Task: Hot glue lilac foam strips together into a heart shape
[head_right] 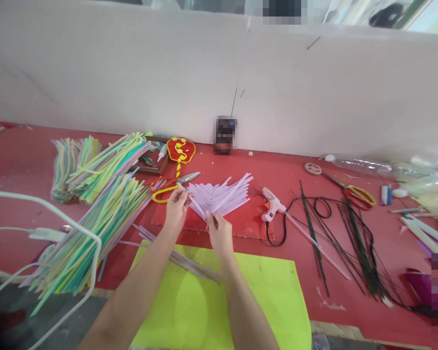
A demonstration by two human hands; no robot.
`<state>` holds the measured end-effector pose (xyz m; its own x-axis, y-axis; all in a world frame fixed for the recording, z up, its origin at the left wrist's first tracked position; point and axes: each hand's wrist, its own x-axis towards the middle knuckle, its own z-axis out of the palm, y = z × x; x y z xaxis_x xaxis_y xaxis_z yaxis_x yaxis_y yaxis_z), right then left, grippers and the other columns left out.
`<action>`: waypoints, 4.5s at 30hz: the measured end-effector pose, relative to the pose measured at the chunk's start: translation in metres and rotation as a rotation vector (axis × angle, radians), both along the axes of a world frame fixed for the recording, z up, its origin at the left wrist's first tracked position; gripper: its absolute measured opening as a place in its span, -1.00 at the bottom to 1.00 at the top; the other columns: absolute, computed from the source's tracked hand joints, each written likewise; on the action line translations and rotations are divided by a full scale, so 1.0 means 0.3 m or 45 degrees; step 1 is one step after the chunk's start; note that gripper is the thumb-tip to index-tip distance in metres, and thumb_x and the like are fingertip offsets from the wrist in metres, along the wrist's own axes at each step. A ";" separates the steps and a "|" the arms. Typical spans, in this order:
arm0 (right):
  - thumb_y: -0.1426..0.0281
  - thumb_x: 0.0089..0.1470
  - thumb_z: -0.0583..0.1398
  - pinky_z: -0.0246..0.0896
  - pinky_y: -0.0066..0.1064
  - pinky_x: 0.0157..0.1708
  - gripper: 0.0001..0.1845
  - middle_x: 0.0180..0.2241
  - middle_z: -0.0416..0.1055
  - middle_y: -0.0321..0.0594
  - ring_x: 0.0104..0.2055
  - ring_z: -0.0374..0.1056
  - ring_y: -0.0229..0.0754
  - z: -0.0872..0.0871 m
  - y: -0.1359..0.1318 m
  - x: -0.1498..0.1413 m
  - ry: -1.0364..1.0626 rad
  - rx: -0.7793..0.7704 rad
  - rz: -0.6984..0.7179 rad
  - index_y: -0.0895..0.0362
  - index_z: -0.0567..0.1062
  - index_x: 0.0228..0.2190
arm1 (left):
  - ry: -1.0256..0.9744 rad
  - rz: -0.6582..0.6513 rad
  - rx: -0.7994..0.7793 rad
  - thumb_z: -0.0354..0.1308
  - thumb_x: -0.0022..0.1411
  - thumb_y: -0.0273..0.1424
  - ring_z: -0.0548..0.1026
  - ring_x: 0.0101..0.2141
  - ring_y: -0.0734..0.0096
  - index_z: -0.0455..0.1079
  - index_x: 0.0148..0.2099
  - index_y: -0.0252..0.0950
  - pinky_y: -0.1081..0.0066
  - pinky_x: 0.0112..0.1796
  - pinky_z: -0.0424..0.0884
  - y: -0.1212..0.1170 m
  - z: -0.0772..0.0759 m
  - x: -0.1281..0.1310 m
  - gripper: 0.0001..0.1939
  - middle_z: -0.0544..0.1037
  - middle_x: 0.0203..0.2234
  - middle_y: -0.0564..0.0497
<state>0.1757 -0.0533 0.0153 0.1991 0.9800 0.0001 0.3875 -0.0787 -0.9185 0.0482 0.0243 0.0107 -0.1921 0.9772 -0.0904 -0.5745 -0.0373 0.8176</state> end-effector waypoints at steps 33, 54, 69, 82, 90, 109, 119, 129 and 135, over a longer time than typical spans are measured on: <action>0.07 0.13 0.04 0.09 -0.45 -0.42 -0.61 -0.60 0.33 -0.33 -0.52 0.20 -0.26 -0.035 0.015 0.023 -0.123 0.245 -0.175 0.08 0.33 -0.54 | 0.577 -0.245 0.050 0.33 -0.03 -0.41 0.50 -0.46 0.42 0.47 -0.42 -0.27 0.44 -0.35 0.42 -0.074 -0.036 0.087 -0.90 0.54 -0.54 0.06; 0.03 0.02 0.17 0.23 -0.42 -0.51 -0.64 -0.55 0.35 -0.36 -0.58 0.23 -0.32 -0.058 0.028 0.095 0.384 0.299 -0.135 0.09 0.38 -0.42 | 0.157 -0.666 -0.097 0.39 -0.11 -0.10 0.59 -0.46 0.39 0.40 -0.40 -0.31 0.39 -0.32 0.51 -0.158 -0.047 0.081 -0.60 0.57 -0.53 0.04; 0.04 0.00 0.17 0.17 -0.44 -0.50 -0.65 -0.57 0.30 -0.38 -0.55 0.19 -0.30 -0.039 0.012 0.076 0.340 0.270 -0.118 0.08 0.37 -0.43 | -0.165 -0.712 -0.357 0.34 0.08 -0.31 0.55 -0.50 0.58 0.33 -0.41 -0.31 0.56 -0.33 0.51 -0.186 -0.026 0.090 -0.75 0.56 -0.53 0.07; 0.08 0.01 0.19 0.15 -0.44 -0.53 -0.68 -0.58 0.29 -0.37 -0.57 0.19 -0.31 -0.028 0.011 0.093 0.319 0.301 -0.072 0.09 0.39 -0.44 | 0.243 -0.660 -0.128 0.38 -0.07 -0.23 0.50 -0.52 0.48 0.42 -0.47 -0.29 0.45 -0.39 0.50 -0.180 -0.023 0.081 -0.74 0.52 -0.59 0.08; 0.08 -0.03 0.23 0.17 -0.44 -0.57 -0.68 -0.51 0.36 -0.31 -0.53 0.24 -0.28 -0.019 0.001 0.090 0.285 0.247 -0.075 0.09 0.40 -0.45 | 0.457 -0.446 -0.014 0.36 -0.10 -0.36 0.47 -0.54 0.47 0.45 -0.44 -0.27 0.44 -0.40 0.44 -0.157 -0.009 0.059 -0.84 0.50 -0.57 0.11; 0.22 -0.03 0.19 -0.07 -0.51 -0.80 -0.79 -0.67 0.38 -0.38 -0.80 0.09 -0.38 -0.063 0.004 0.103 0.269 -0.149 -0.173 0.12 0.41 -0.50 | 0.974 -0.707 -0.394 0.07 0.22 -0.45 0.47 -0.68 0.50 0.29 -0.44 -0.31 0.53 -0.57 0.38 -0.154 -0.003 0.020 -0.83 0.49 -0.69 0.09; 0.37 0.06 0.14 -0.07 -0.57 -0.82 -0.86 -0.68 0.46 -0.27 -0.81 0.22 -0.36 -0.081 0.020 0.101 0.295 -0.303 -0.167 0.14 0.34 -0.50 | 1.925 -0.428 -0.012 0.02 0.28 -0.47 0.52 -0.13 0.23 0.40 -0.20 -0.32 0.29 -0.10 0.40 -0.216 0.049 0.024 -0.87 0.55 -0.21 -0.17; 0.44 0.09 0.13 -0.02 -0.60 -0.82 -0.83 -0.72 0.42 -0.35 -0.82 0.22 -0.38 -0.059 0.021 0.093 0.270 -0.364 -0.180 0.13 0.31 -0.53 | 2.413 -0.499 0.092 -0.07 0.34 -0.29 -0.05 0.32 0.09 -0.06 0.35 -0.45 0.00 0.26 -0.09 -0.239 -0.006 0.058 -0.37 -0.03 0.34 -0.24; 0.45 0.09 0.13 -0.03 -0.60 -0.82 -0.84 -0.71 0.42 -0.35 -0.81 0.23 -0.38 -0.048 0.018 0.089 0.246 -0.386 -0.181 0.13 0.31 -0.52 | 2.527 -0.420 -0.011 -0.10 0.34 -0.20 -0.06 0.32 0.05 -0.07 0.35 -0.54 0.02 0.27 -0.11 -0.241 -0.012 0.063 -0.31 -0.06 0.34 -0.28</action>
<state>0.2024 -0.0479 0.0008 0.3011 0.8924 -0.3361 0.1750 -0.3982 -0.9005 0.0673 -0.0479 0.0070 0.1405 0.9898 -0.0231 0.9701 -0.1330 0.2029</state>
